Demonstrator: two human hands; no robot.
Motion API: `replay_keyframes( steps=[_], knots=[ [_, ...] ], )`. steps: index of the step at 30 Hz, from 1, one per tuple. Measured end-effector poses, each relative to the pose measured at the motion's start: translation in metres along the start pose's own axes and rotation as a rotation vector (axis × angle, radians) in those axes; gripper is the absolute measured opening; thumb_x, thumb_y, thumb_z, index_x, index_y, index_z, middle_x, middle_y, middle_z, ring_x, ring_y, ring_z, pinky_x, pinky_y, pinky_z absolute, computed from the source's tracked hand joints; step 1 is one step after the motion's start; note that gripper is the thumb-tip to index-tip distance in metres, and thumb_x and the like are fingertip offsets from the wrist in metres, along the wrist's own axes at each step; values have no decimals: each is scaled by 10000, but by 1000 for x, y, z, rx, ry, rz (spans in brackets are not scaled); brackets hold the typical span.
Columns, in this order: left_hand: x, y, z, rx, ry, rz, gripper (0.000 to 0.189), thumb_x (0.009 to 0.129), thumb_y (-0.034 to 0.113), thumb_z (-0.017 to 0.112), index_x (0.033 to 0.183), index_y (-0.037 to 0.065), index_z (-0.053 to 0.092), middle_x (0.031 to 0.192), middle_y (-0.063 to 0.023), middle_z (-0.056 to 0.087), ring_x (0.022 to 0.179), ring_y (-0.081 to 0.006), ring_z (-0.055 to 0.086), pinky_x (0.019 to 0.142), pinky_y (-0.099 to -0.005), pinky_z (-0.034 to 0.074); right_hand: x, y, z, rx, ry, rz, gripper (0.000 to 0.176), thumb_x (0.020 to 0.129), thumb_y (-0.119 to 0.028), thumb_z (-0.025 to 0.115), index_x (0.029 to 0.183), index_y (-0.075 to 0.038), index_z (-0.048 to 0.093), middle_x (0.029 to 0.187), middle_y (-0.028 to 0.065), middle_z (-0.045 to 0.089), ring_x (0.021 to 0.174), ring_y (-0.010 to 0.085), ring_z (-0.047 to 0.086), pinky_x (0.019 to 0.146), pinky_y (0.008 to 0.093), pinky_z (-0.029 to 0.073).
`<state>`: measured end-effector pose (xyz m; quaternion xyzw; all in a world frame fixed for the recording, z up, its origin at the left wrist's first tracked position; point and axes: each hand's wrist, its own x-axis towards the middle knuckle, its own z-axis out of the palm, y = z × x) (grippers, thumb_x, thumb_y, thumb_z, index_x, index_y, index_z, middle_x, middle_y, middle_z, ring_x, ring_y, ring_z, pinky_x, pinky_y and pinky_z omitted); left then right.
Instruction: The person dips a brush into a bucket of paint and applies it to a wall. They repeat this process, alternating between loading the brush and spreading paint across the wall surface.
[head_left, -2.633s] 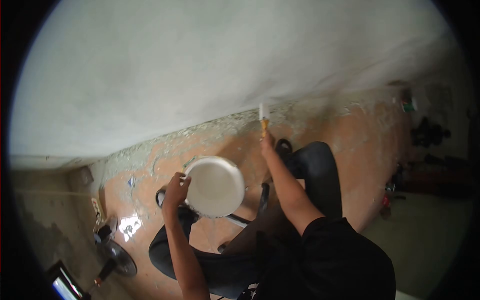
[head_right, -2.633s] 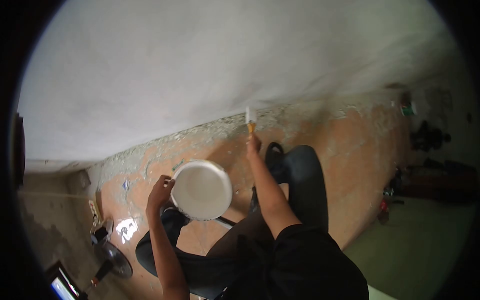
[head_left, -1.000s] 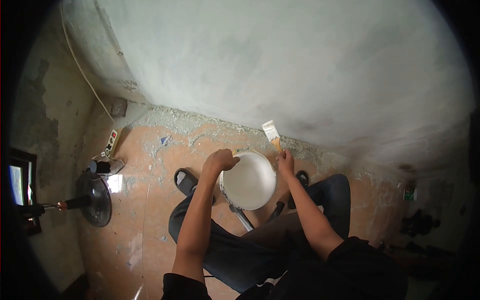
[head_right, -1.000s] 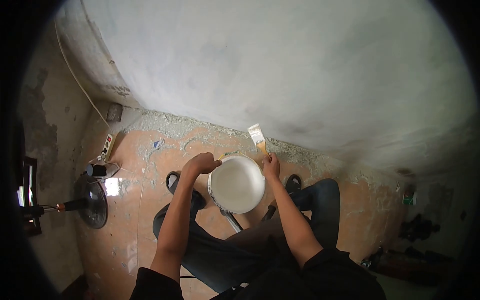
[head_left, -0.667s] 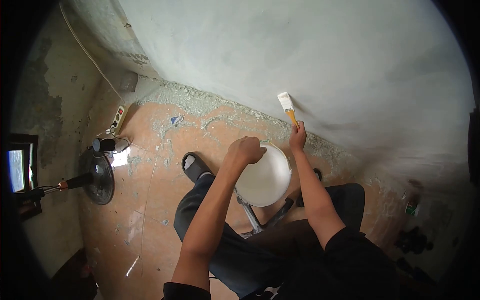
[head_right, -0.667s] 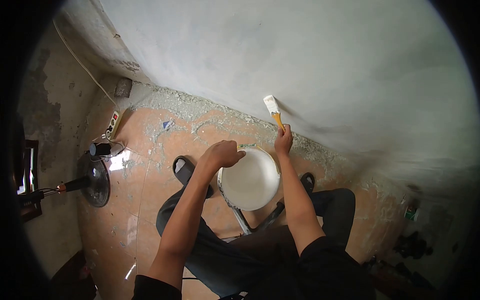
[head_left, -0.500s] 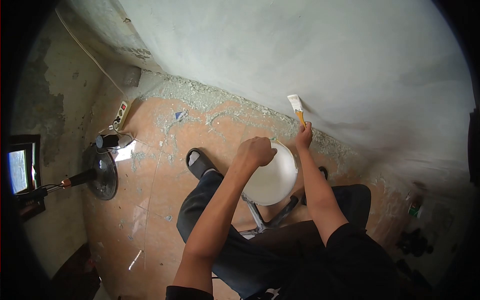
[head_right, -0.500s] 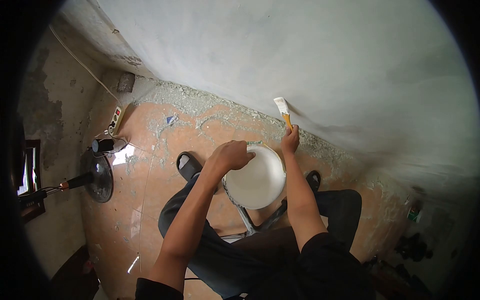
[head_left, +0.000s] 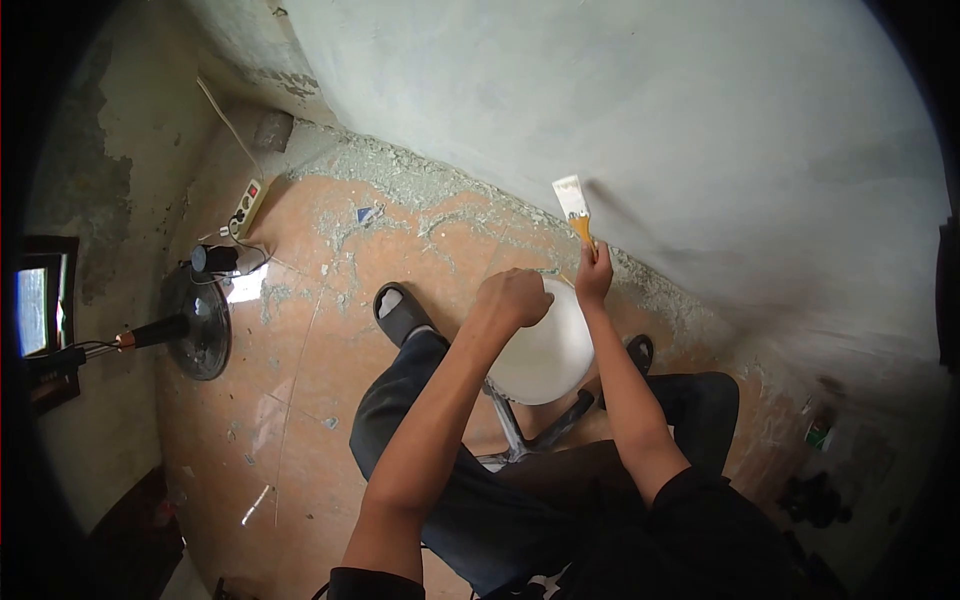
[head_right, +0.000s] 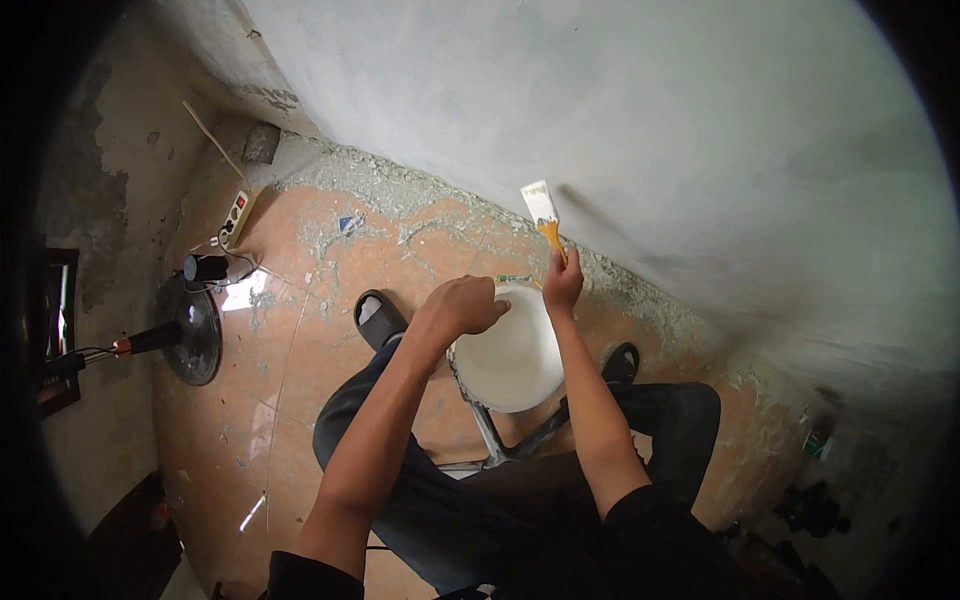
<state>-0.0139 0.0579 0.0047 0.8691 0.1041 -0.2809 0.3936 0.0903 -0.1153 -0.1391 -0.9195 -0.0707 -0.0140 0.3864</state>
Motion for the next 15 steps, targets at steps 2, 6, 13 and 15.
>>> replay_keyframes(
  steps=[2,6,13,15],
  knots=[
    [-3,-3,-2,-7,19,1,375,805,330,525,872,-30,610,925,-204,609,903,-324,578,787,-382,448,18,-38,7,54,-12,-125,221,867,-238,497,846,-18,484,666,149,545,610,306,534,566,387,396],
    [-1,-5,-2,-35,27,-6,365,802,316,519,830,-34,620,903,-206,613,887,-323,586,778,-382,454,48,-76,22,-33,-3,-140,227,869,-246,494,849,-20,481,677,156,549,626,324,537,576,400,400],
    [-1,-3,-7,-48,65,12,248,741,146,464,836,19,655,900,-177,628,859,-285,614,728,-359,485,22,-18,35,-263,165,155,230,869,-260,481,875,-31,493,793,195,589,763,392,562,626,473,405],
    [-2,-5,-5,-51,82,7,246,742,142,464,836,23,657,900,-173,630,861,-280,615,727,-354,486,-2,-11,29,-282,167,161,223,869,-255,481,873,-32,494,780,190,587,746,387,562,616,467,405]
  ],
)
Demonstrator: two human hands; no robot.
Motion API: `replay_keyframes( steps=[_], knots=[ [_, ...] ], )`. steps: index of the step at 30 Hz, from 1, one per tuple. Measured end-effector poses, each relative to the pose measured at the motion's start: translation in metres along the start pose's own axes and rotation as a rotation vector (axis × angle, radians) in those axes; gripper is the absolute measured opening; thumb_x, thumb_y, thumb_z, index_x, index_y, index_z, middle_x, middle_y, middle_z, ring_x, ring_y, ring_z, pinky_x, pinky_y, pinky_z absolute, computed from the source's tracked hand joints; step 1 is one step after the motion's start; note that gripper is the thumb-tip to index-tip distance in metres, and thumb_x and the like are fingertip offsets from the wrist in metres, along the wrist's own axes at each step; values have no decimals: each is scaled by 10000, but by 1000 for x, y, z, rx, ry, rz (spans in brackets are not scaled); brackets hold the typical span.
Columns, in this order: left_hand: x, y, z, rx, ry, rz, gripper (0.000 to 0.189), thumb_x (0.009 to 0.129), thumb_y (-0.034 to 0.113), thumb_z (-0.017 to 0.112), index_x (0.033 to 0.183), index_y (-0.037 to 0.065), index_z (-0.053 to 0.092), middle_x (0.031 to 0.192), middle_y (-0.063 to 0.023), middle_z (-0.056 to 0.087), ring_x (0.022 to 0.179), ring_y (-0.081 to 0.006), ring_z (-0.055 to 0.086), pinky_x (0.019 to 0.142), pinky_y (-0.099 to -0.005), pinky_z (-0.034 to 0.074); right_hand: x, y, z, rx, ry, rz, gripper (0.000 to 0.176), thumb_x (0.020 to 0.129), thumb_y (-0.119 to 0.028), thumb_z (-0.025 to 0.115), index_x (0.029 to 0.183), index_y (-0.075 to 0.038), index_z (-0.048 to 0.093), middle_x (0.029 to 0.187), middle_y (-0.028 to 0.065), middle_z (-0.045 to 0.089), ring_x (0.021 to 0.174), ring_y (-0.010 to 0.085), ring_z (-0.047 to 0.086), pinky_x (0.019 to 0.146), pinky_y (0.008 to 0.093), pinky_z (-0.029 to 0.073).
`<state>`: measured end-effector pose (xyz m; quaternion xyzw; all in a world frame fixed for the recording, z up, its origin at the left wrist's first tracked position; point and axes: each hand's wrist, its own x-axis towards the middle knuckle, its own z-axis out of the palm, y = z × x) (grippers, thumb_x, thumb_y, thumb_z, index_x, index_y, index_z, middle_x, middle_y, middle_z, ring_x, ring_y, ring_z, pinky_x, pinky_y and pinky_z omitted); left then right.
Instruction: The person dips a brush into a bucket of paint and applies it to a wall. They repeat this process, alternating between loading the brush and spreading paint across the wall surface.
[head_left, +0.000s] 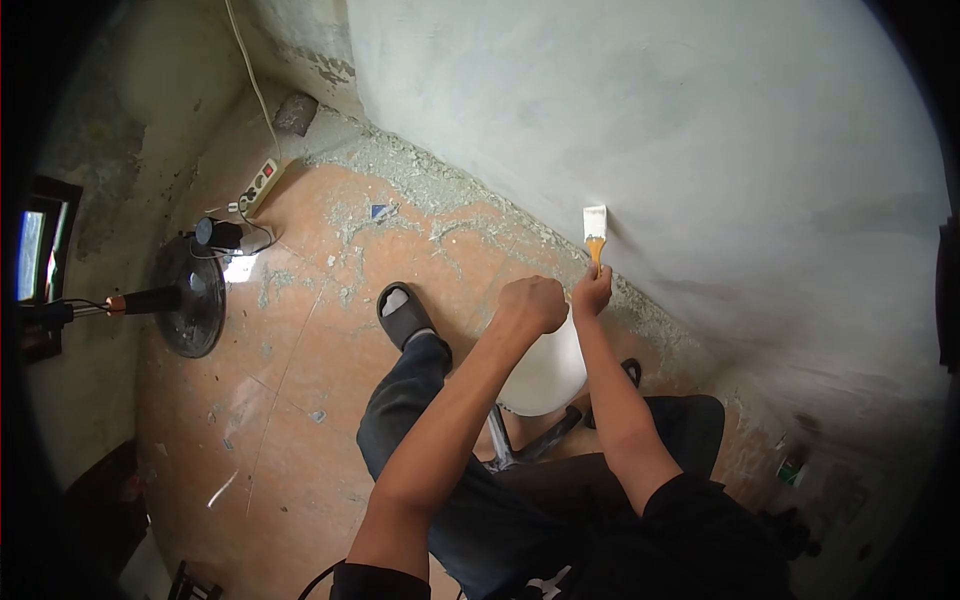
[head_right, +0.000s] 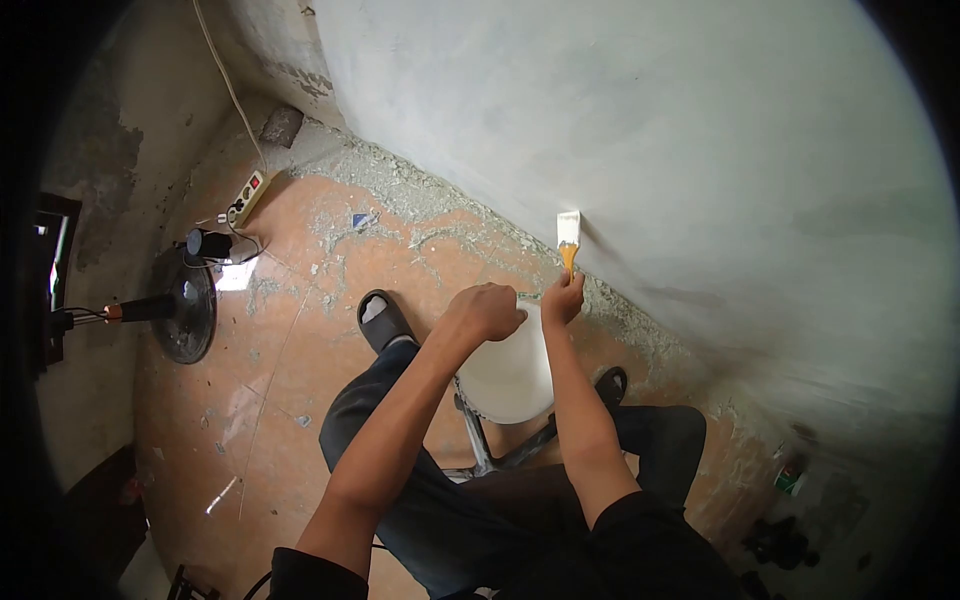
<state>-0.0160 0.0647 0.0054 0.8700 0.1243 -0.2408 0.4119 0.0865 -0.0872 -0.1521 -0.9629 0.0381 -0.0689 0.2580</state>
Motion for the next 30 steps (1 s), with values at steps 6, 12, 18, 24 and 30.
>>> replay_keyframes(
  steps=[6,12,18,24,30],
  knots=[
    [-12,-3,-5,14,14,-21,233,738,108,466,843,33,660,916,-156,633,874,-269,615,722,-341,489,-3,-45,-35,239,-37,-282,207,868,-239,483,867,-33,498,721,168,576,675,365,553,577,442,400],
    [-7,-3,-10,-24,-28,-35,254,758,175,483,860,11,648,928,-172,625,886,-283,604,748,-354,477,25,-80,-24,98,-3,-158,242,881,-270,453,874,-32,497,755,178,584,693,382,552,601,448,411],
    [-4,-6,-8,-74,-10,-23,316,771,245,496,881,-18,634,950,-197,611,911,-300,588,793,-366,461,-8,-27,2,130,-218,-74,259,863,-258,465,828,-7,517,767,182,584,732,366,555,652,426,417],
    [-13,-17,-12,-62,-16,-52,306,761,219,482,880,-18,636,958,-202,607,918,-300,586,798,-367,461,0,-79,-22,409,-473,-277,242,864,-235,478,879,3,518,708,134,545,642,240,526,589,347,402],
    [-12,-14,-17,-35,-48,-76,287,733,161,464,892,-1,640,974,-185,609,926,-298,585,790,-367,464,23,-155,-32,590,-612,-298,195,908,-164,410,993,-17,504,723,-7,460,649,71,421,615,202,353]
  ],
)
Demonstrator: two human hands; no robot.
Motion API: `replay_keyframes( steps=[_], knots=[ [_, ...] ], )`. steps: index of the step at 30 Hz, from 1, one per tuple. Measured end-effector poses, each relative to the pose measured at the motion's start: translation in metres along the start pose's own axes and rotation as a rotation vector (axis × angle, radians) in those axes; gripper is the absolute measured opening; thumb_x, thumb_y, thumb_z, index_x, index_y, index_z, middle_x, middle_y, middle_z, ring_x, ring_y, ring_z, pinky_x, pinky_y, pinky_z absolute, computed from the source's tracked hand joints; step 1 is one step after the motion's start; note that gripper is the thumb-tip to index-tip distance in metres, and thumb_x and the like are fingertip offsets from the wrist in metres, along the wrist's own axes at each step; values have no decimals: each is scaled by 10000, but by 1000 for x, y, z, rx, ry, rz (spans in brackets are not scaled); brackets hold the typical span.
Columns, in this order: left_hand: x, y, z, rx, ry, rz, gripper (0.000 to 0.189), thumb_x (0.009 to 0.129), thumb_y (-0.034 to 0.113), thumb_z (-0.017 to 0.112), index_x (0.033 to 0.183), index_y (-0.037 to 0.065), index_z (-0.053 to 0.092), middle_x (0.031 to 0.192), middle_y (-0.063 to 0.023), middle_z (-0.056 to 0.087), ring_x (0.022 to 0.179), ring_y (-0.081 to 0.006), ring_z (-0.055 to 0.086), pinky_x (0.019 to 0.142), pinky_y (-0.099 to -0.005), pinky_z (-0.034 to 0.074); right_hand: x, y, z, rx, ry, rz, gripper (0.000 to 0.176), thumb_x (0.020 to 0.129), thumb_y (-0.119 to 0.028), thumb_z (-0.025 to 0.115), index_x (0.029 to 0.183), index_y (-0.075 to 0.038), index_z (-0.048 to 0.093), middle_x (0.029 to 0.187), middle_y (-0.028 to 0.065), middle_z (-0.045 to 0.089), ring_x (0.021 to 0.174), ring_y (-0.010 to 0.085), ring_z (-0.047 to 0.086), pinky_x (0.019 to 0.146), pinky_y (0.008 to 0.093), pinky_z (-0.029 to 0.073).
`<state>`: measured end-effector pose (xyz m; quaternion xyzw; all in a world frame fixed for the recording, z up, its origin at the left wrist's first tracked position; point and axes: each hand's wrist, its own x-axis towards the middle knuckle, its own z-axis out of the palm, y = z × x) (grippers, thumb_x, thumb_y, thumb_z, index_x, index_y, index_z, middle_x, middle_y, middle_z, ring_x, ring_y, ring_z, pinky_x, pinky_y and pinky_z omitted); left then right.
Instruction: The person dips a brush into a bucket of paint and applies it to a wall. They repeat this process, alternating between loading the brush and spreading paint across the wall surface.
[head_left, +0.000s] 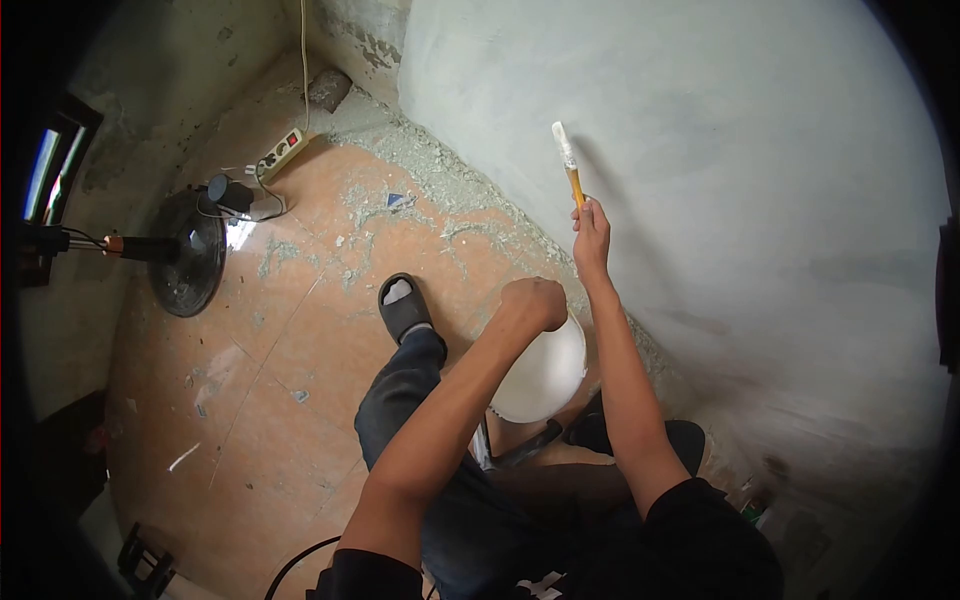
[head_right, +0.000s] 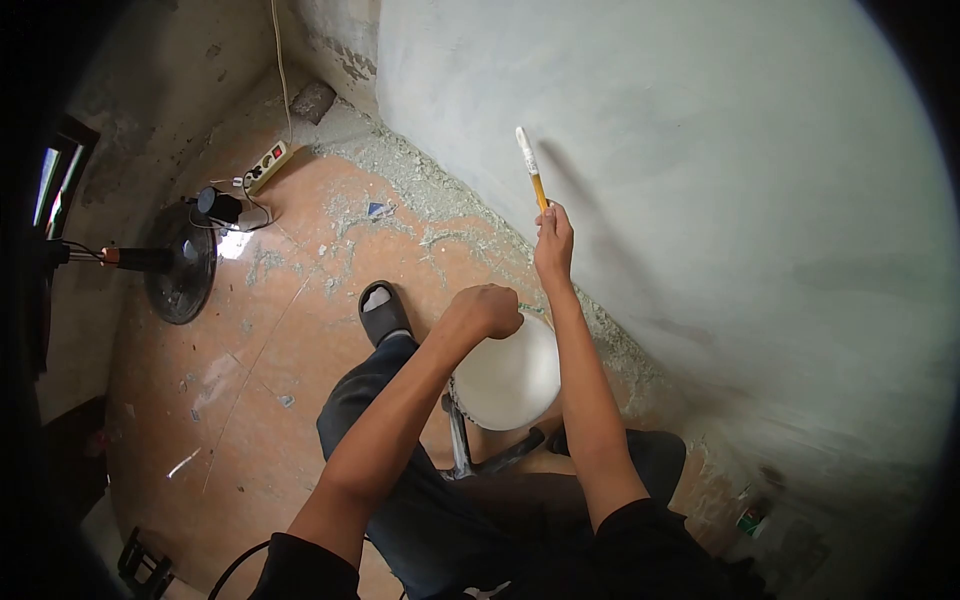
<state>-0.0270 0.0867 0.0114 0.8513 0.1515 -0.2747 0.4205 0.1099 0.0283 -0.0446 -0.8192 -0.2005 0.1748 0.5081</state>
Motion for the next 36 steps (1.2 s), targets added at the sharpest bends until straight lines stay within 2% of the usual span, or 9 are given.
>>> replay_keyframes(
  steps=[7,10,13,18,25,28,32,34,36],
  knots=[
    [-4,-5,-3,69,-205,-122,331,686,87,446,951,36,638,1030,-149,604,941,-280,589,763,-362,468,10,3,31,147,32,64,188,901,-137,411,1028,-2,440,842,41,481,664,91,483,608,231,401],
    [-2,-8,1,55,-187,-157,305,728,88,489,984,112,654,1060,-98,609,991,-229,584,776,-336,457,14,10,43,96,76,61,154,892,-110,427,986,8,396,870,67,488,666,105,526,596,245,423],
    [-4,-6,-1,49,-188,-143,293,734,99,490,975,111,657,1048,-96,614,982,-224,588,767,-331,455,23,39,54,83,130,90,161,875,-75,443,979,25,373,886,105,479,716,157,530,649,299,429],
    [-7,-5,-11,-10,-214,-136,310,713,99,476,973,70,642,1031,-122,612,957,-248,591,760,-343,461,11,88,61,-270,366,-75,180,850,-39,456,973,41,352,939,171,428,863,293,482,765,388,380],
    [-6,-8,-5,22,-200,-108,335,688,89,455,967,22,628,1028,-156,604,944,-278,589,765,-358,466,6,39,46,-231,320,-330,188,858,-69,477,974,12,353,928,167,434,813,293,465,745,378,374],
    [-2,-6,-2,21,-191,-155,305,716,74,493,977,97,651,1046,-97,614,972,-233,591,757,-344,457,24,32,46,-229,298,-206,202,859,-94,486,964,28,365,924,176,449,824,301,473,751,375,376],
    [3,-4,-5,15,-214,-137,299,722,88,503,982,98,650,1052,-96,612,980,-238,587,762,-344,455,17,80,47,-231,314,-19,211,849,-109,492,953,40,386,925,182,471,838,306,494,758,380,383],
    [-4,-4,-7,-22,-181,-90,331,676,81,451,945,17,634,1009,-167,607,936,-275,591,750,-365,468,1,105,45,-221,289,162,208,844,-113,492,947,41,397,906,178,483,833,303,502,755,384,385],
    [-6,-5,-7,-17,-161,-93,329,673,79,452,938,17,635,1002,-168,609,931,-276,593,747,-364,468,-8,105,39,-230,263,208,207,842,-114,492,944,42,403,895,175,488,830,301,506,752,385,386]
  ],
)
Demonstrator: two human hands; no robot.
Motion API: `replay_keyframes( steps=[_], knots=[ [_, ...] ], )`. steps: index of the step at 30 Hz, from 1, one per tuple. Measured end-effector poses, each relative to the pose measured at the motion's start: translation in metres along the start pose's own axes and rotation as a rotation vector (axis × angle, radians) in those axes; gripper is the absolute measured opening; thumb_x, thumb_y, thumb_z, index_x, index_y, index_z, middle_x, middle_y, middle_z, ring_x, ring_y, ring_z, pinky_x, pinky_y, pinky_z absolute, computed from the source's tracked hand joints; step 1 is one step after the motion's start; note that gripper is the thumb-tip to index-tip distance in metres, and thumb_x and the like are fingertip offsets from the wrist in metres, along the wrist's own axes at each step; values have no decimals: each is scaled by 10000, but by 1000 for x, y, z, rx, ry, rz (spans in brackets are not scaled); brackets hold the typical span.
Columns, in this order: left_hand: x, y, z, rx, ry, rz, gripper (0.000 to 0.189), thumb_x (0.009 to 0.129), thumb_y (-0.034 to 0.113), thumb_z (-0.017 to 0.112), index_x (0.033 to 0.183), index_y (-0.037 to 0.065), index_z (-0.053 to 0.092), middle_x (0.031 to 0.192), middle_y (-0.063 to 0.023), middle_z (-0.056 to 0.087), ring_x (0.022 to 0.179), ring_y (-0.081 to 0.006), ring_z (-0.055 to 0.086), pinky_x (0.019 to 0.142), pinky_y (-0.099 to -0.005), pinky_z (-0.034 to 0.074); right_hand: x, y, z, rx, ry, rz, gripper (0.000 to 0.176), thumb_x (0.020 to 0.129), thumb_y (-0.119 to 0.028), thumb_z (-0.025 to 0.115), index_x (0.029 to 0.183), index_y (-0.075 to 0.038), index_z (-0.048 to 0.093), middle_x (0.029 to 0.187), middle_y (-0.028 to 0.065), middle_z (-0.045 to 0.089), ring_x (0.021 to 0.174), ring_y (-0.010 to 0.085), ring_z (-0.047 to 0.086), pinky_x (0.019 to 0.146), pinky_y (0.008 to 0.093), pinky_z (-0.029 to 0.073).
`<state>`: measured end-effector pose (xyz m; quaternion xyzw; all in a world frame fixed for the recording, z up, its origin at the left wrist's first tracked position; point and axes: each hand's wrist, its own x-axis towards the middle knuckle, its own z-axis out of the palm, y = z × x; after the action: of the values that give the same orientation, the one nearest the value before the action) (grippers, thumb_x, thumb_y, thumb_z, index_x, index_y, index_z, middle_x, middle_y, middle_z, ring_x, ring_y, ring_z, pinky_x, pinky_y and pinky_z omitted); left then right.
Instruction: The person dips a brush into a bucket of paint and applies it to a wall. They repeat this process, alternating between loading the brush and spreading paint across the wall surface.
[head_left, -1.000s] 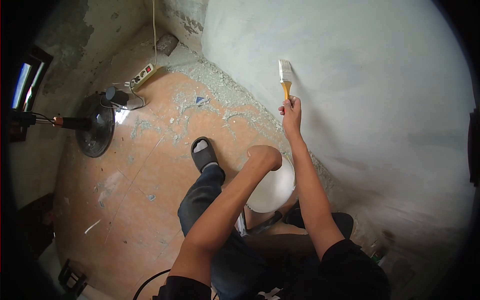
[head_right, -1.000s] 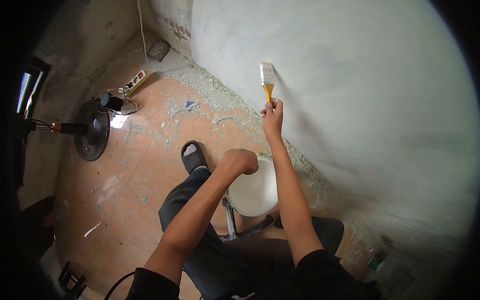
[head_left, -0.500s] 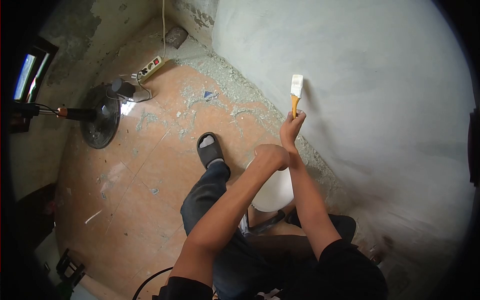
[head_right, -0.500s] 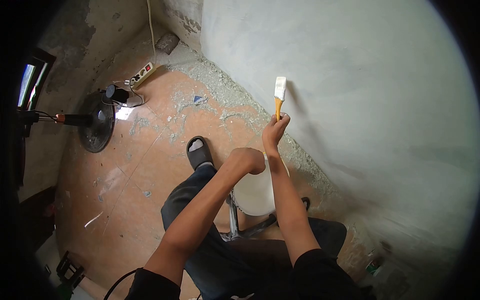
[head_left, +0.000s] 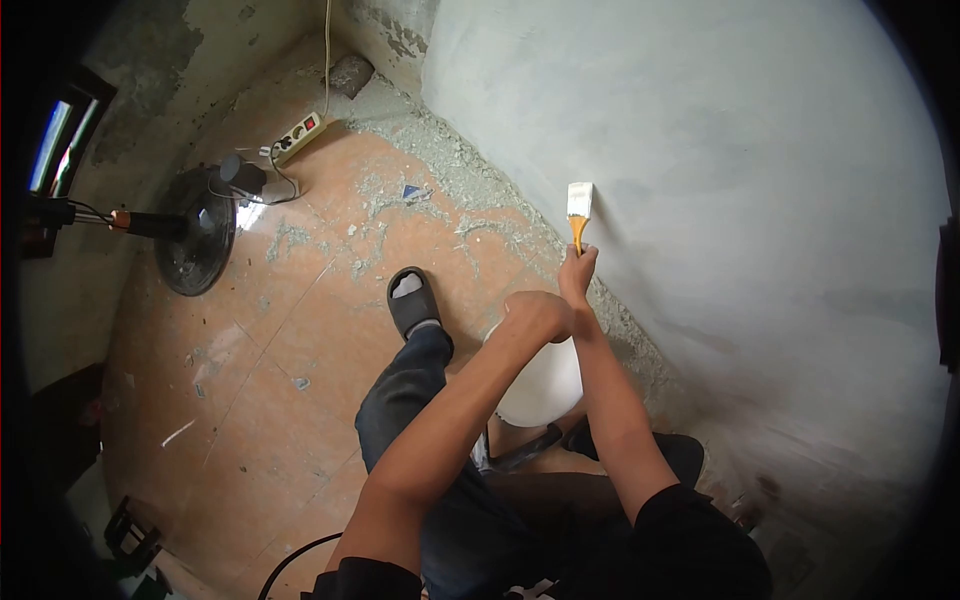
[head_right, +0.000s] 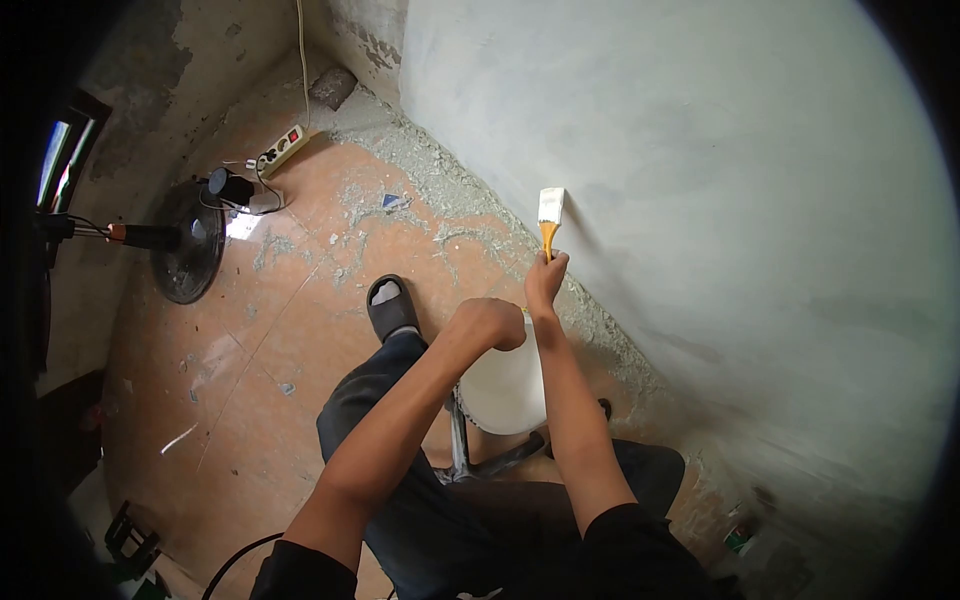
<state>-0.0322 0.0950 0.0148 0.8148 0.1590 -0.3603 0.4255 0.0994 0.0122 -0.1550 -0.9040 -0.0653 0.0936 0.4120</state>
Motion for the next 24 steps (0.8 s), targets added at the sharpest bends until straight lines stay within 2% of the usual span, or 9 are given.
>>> replay_keyframes(
  steps=[6,8,10,12,14,16,18,20,24],
  knots=[
    [5,-3,4,20,-16,-37,307,691,85,481,948,55,645,1027,-138,609,962,-261,586,763,-356,459,11,-66,-12,42,-32,-376,200,847,-116,494,932,44,409,886,170,482,806,296,506,744,382,387],
    [7,-2,1,19,-36,-57,287,717,96,510,966,89,652,1061,-112,606,1003,-244,576,786,-351,450,28,-82,-7,145,-52,-238,206,849,-123,495,933,44,408,879,180,486,805,306,503,740,381,387],
    [6,-2,-1,18,-31,-20,327,672,80,451,933,19,637,1004,-158,611,926,-287,591,748,-366,467,27,-74,-4,62,-29,-255,214,846,-130,501,934,43,410,882,186,490,814,314,505,740,380,388],
    [13,-2,3,23,-17,1,326,675,84,449,934,14,636,1004,-161,610,928,-289,590,749,-368,466,29,-39,1,-65,11,-248,243,818,-152,532,916,45,429,869,204,518,808,340,521,727,385,399],
    [16,-3,5,30,-1,11,326,679,88,448,934,10,634,1004,-165,608,929,-292,588,750,-370,466,11,-8,-7,-20,18,-50,238,783,-151,553,863,48,449,823,208,544,771,348,543,701,395,414],
    [16,-3,6,29,-4,7,328,685,97,447,941,9,633,1005,-171,606,935,-294,585,754,-368,464,-10,22,-26,-15,24,72,216,761,-137,562,818,41,456,761,184,554,707,313,555,669,376,427],
    [16,-3,6,46,-3,0,330,690,103,446,946,4,630,1006,-174,604,935,-296,585,757,-366,463,-35,59,-59,84,-65,-67,218,751,-138,586,804,31,459,728,151,547,672,252,549,644,337,431],
    [15,-1,7,69,-10,0,333,694,108,446,951,0,627,1008,-178,602,935,-299,584,761,-363,462,-68,51,-92,-118,-59,82,217,740,-125,614,797,20,463,709,124,541,648,201,530,624,311,428],
    [15,3,3,96,-59,-39,325,728,105,482,1018,75,626,1092,-134,584,1025,-264,557,816,-361,446,-121,67,-149,-94,-87,34,209,727,-96,639,790,10,470,696,109,544,641,180,536,615,315,428]
  ],
)
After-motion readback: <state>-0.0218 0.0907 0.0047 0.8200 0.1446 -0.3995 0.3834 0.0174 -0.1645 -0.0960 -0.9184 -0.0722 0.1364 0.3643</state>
